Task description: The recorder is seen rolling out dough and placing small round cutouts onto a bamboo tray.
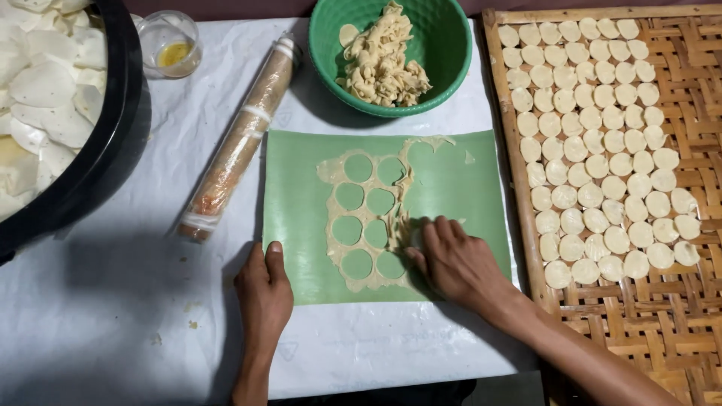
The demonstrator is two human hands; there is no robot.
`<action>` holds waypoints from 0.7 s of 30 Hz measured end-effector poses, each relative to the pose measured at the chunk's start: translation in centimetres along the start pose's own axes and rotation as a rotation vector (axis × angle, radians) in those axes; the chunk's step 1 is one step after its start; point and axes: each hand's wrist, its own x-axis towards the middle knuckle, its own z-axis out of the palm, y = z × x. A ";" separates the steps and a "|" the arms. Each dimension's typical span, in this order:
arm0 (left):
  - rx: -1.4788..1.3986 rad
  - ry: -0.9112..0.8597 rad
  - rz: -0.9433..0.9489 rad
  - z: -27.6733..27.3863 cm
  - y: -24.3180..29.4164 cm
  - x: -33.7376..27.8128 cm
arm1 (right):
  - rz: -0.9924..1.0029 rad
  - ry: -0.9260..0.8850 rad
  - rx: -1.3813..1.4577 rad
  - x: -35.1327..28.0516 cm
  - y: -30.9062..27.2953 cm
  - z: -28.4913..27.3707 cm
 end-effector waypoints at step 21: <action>-0.031 -0.062 0.013 0.4 0.2 -0.1 | -0.042 -0.094 0.241 4.5 -5.1 -2.9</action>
